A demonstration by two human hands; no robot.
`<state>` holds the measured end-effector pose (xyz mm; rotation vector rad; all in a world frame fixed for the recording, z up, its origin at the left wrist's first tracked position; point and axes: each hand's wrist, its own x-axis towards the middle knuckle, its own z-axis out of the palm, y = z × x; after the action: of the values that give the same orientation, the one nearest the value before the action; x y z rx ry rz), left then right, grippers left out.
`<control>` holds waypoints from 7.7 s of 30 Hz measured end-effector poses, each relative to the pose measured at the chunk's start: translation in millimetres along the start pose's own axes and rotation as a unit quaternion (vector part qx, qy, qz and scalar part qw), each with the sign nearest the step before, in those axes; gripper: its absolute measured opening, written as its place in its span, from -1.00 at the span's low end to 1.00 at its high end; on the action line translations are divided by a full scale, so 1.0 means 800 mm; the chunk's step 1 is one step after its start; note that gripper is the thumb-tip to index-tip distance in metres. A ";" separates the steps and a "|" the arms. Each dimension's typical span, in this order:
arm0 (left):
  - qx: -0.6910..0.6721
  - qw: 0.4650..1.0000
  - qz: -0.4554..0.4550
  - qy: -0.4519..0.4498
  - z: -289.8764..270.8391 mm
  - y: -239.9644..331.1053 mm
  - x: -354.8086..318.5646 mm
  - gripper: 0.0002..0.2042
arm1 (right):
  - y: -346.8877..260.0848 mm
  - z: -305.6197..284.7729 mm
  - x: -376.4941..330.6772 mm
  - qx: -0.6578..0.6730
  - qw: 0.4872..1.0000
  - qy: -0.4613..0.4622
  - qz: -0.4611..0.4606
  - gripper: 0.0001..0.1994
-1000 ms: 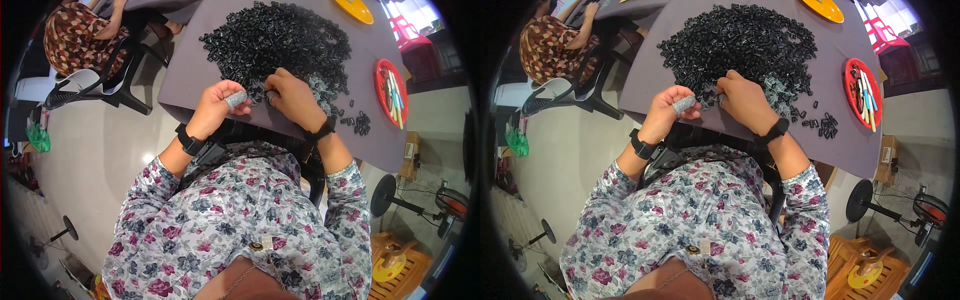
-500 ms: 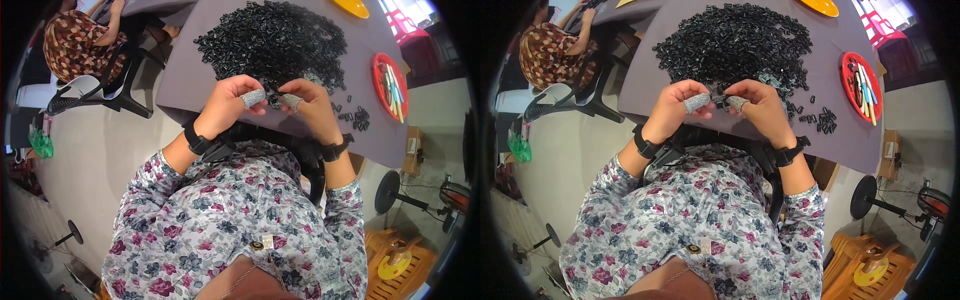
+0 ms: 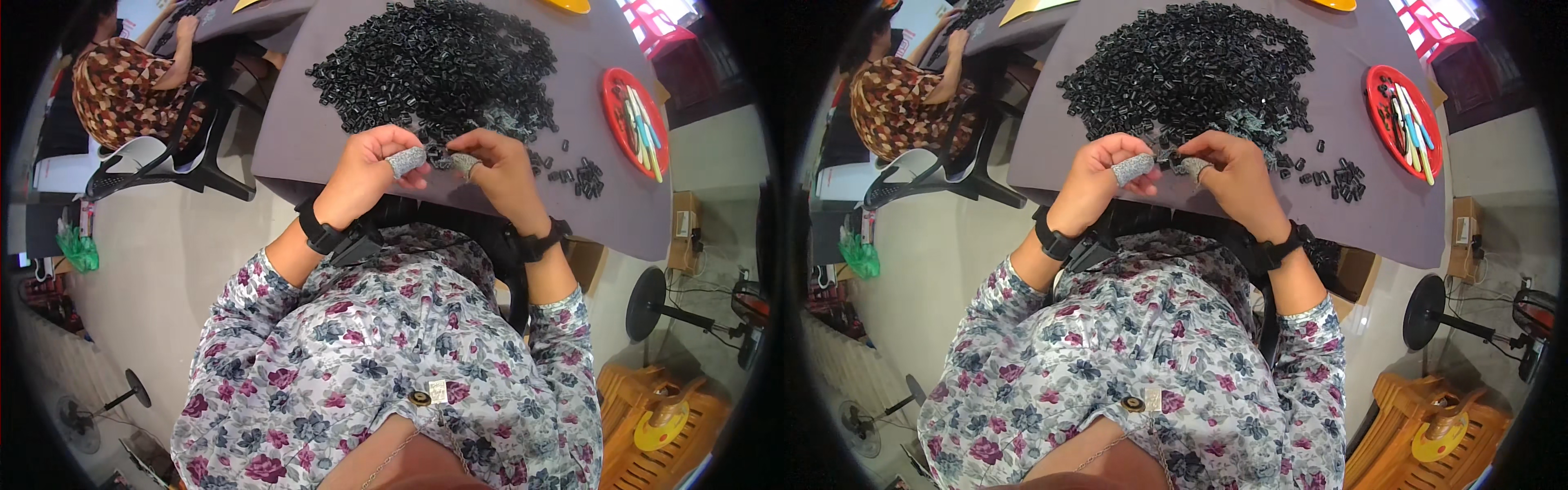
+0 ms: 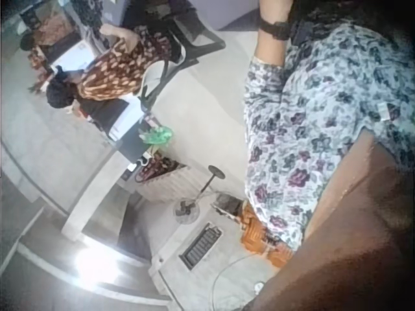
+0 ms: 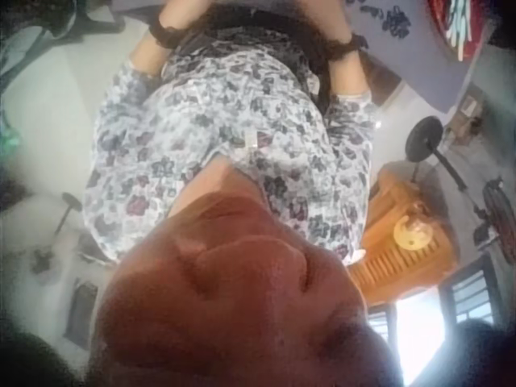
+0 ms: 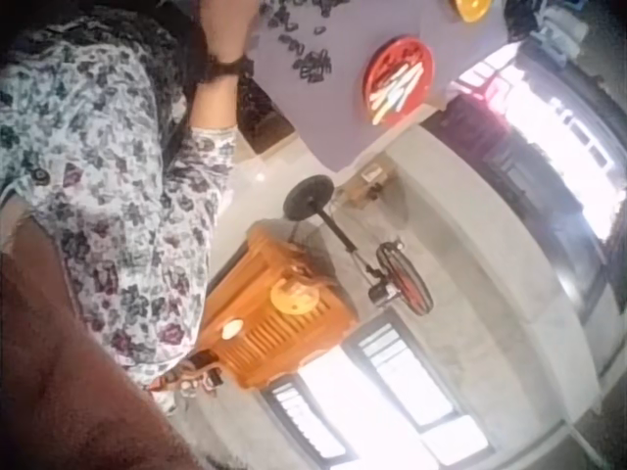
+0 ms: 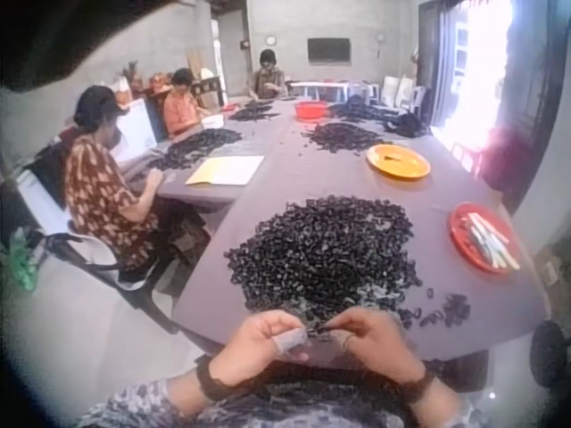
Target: Packaging small black plastic clips into bags while sitting at a table.
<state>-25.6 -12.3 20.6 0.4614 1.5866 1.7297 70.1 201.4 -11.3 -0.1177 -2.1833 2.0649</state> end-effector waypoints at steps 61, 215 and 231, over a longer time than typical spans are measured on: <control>0.017 0.999 -0.018 -0.022 -0.003 -0.006 -0.007 -0.91 | -0.016 0.009 -0.011 0.054 0.997 -0.059 -0.013 -0.67; 0.023 0.999 -0.017 -0.024 -0.022 -0.024 0.006 -0.92 | -0.005 -0.001 -0.001 -0.291 0.949 0.060 -0.102 -0.77; 0.044 0.998 -0.017 -0.030 -0.005 -0.020 0.022 -0.91 | -0.008 -0.002 0.001 -0.217 0.974 0.035 -0.058 -0.80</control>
<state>-35.8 -2.7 0.5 0.5209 1.6231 1.6102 69.7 202.9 -5.1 -0.1012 -2.4917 1.4733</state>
